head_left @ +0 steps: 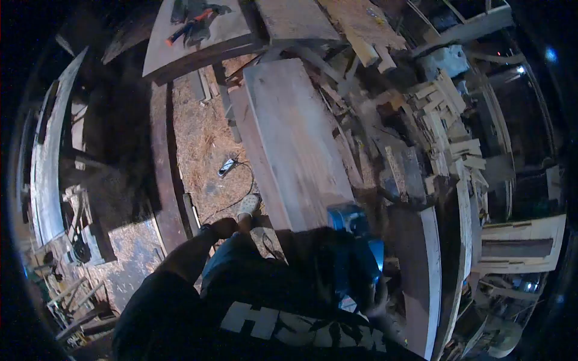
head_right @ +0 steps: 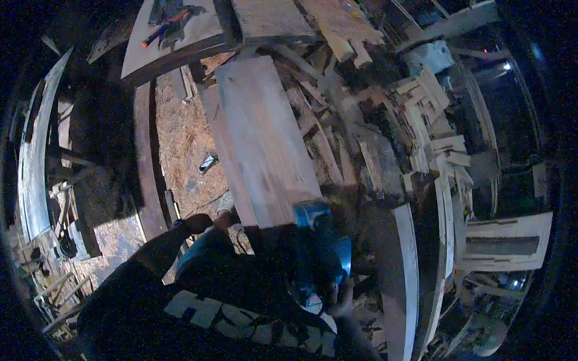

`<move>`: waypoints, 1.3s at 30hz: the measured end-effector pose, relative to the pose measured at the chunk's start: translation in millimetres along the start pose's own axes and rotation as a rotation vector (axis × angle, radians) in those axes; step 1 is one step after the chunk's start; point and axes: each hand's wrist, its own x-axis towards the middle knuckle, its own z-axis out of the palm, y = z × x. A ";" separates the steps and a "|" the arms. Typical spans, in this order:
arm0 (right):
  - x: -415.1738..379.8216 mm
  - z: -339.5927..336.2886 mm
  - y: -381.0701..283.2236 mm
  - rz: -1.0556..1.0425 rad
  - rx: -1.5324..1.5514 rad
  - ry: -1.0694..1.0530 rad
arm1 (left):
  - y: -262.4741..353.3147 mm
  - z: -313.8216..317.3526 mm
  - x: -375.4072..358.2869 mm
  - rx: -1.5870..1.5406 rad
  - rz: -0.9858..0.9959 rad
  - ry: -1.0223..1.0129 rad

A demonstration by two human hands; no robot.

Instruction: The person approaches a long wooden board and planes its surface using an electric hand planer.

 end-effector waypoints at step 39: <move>690.8 195.6 -90.0 -0.142 0.549 -0.081 | -53.3 -34.0 -77.9 -0.002 -0.075 0.211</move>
